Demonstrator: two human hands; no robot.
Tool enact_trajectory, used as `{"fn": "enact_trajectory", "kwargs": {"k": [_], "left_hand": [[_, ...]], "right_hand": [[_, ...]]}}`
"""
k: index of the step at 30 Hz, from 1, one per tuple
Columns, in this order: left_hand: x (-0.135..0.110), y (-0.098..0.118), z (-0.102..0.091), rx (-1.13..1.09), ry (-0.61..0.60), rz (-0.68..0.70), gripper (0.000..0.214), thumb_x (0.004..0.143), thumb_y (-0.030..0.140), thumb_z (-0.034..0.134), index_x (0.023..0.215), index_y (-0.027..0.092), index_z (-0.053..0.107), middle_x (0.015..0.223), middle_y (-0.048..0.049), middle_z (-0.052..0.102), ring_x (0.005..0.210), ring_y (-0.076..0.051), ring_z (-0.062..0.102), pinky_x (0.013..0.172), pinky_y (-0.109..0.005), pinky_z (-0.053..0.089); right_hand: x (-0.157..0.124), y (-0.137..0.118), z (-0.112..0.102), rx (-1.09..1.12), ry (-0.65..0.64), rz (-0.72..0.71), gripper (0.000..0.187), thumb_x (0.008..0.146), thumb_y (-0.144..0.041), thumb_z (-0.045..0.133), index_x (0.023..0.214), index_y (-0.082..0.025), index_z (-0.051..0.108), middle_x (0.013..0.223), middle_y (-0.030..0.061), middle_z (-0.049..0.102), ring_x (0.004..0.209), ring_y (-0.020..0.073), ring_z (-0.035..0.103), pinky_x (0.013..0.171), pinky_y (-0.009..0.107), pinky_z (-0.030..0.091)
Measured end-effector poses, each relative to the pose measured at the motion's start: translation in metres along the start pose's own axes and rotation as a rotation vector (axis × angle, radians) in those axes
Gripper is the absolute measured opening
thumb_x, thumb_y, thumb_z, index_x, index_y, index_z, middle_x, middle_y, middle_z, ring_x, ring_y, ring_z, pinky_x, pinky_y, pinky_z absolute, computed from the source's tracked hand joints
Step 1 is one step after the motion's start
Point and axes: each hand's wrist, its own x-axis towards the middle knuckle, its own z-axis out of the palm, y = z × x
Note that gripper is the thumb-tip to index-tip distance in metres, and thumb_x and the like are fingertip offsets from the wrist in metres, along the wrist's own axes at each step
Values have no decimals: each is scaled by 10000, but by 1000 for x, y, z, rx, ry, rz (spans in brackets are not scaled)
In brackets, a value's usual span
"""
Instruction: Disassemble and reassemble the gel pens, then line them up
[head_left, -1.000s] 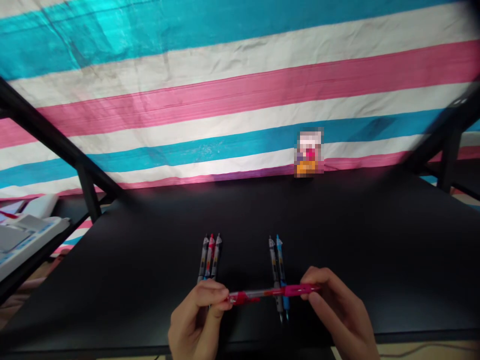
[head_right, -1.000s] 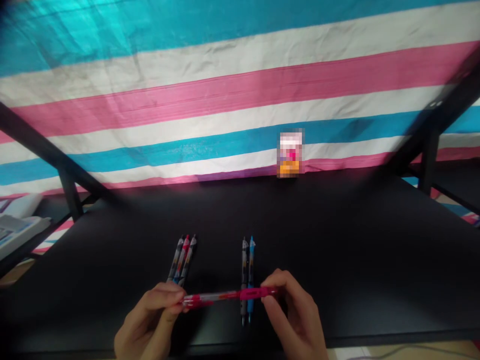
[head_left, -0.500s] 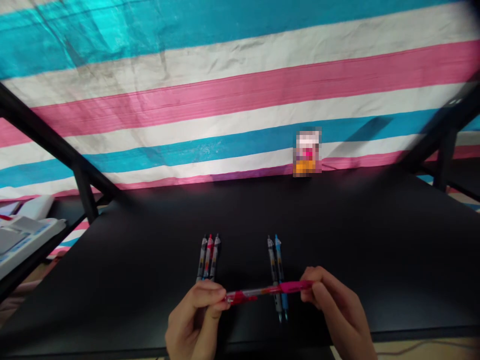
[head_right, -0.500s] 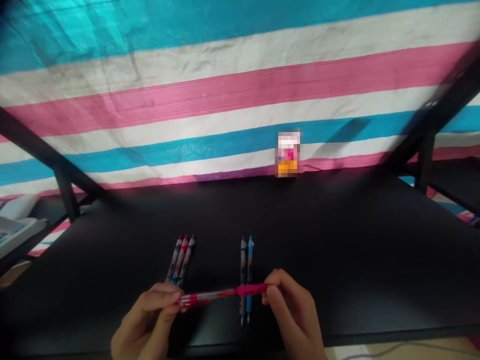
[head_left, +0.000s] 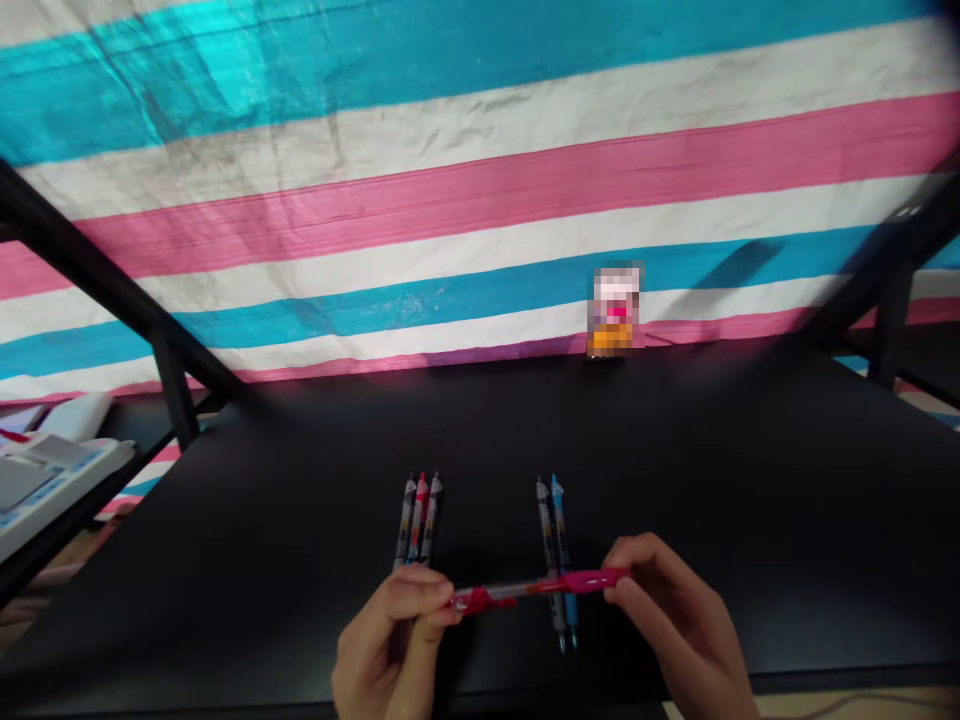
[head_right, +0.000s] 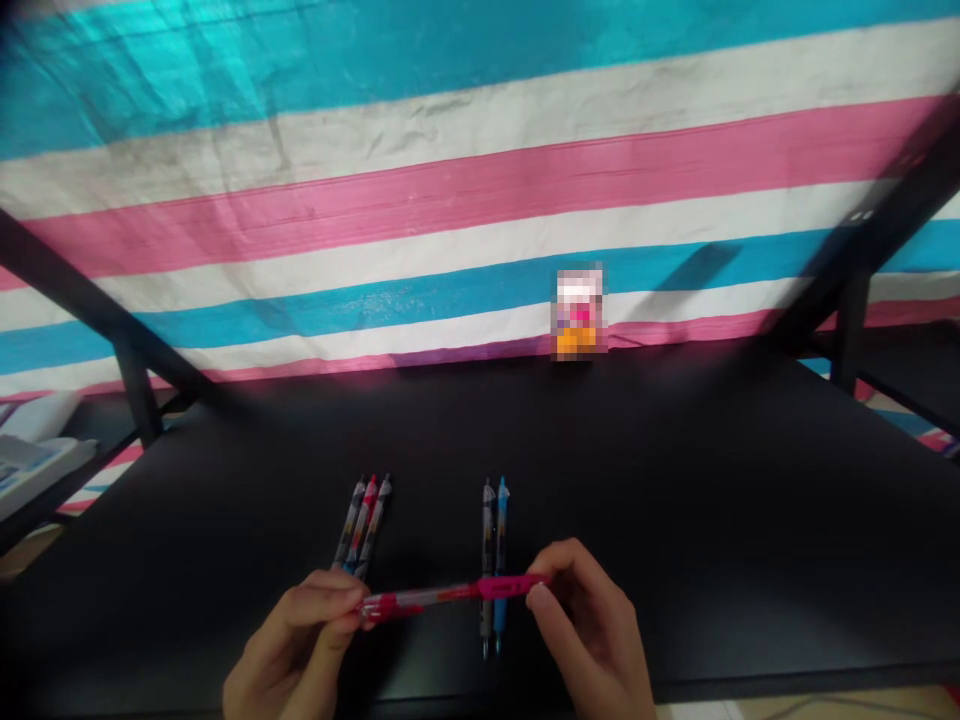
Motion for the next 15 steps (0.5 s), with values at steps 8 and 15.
{"fn": "enact_trajectory", "kwargs": {"k": [8,15], "left_hand": [[-2,0,1,-34,5,-56,91,931,248,775,848,215,793,695,-25,729,628,-154,699,583,-209,575],[-8,10,15,-30,186,-231,204,947,391,768,843,216,776,642,-10,680,694,-177,669,692,-263,578]], "right_hand": [[3,-2,2,-18,1,-32,411,1029,-468,628,701,-220,633,690,-9,548,655,153,509,613,243,419],[1,8,-7,148,66,-25,126,947,-378,782,944,-254,756,788,1,632,673,144,594,666,241,521]]}}
